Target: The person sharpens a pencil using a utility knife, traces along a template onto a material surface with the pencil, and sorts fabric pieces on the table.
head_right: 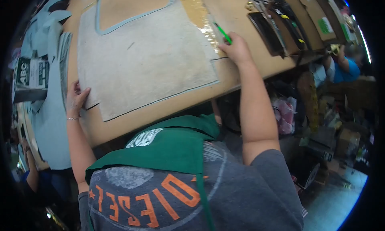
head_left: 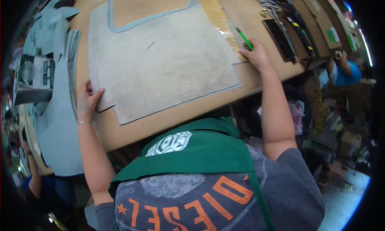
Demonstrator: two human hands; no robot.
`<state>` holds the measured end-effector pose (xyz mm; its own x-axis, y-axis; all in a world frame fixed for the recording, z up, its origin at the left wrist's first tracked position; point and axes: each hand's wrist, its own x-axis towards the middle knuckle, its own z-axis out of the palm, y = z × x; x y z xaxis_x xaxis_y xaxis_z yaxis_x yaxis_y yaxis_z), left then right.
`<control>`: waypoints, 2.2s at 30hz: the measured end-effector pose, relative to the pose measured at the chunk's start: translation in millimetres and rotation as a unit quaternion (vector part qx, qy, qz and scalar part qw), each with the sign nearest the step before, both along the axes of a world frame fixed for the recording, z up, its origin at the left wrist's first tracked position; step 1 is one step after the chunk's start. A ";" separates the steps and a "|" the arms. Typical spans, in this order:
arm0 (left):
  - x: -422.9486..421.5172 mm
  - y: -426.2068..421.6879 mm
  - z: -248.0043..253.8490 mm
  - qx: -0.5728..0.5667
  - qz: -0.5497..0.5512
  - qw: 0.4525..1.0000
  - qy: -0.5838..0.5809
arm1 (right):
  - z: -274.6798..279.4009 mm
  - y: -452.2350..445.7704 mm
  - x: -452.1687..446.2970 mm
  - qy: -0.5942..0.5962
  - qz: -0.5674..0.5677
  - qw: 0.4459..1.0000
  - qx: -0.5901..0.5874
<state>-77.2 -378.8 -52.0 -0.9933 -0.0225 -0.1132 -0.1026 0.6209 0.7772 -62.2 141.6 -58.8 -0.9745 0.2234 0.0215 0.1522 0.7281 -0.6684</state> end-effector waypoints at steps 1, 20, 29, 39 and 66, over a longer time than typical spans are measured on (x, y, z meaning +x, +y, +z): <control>1.2 -7.0 -3.9 0.040 -0.009 0.999 0.015 | 8.3 -3.9 3.0 -0.007 -0.016 0.999 0.029; -3.5 -2.4 3.7 -0.097 0.024 0.994 0.046 | -7.4 18.7 -6.7 -0.027 0.056 0.998 0.014; -6.6 -4.6 7.3 -0.105 -0.010 0.992 0.062 | 1.4 10.1 -4.8 -0.046 0.044 0.997 0.045; 0.9 -5.3 6.3 -0.128 0.001 0.991 0.044 | 5.3 8.2 -4.8 -0.059 0.042 0.996 0.054; -2.4 -8.5 7.8 -0.189 -0.065 0.978 0.062 | 12.5 -15.1 8.9 -0.019 -0.009 0.996 0.089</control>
<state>-79.5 -387.3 -44.2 -0.9961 0.0881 -0.0003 0.0766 0.8674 0.4917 -53.3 126.6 -46.3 -0.9712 0.2369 0.0253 0.1891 0.8310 -0.5231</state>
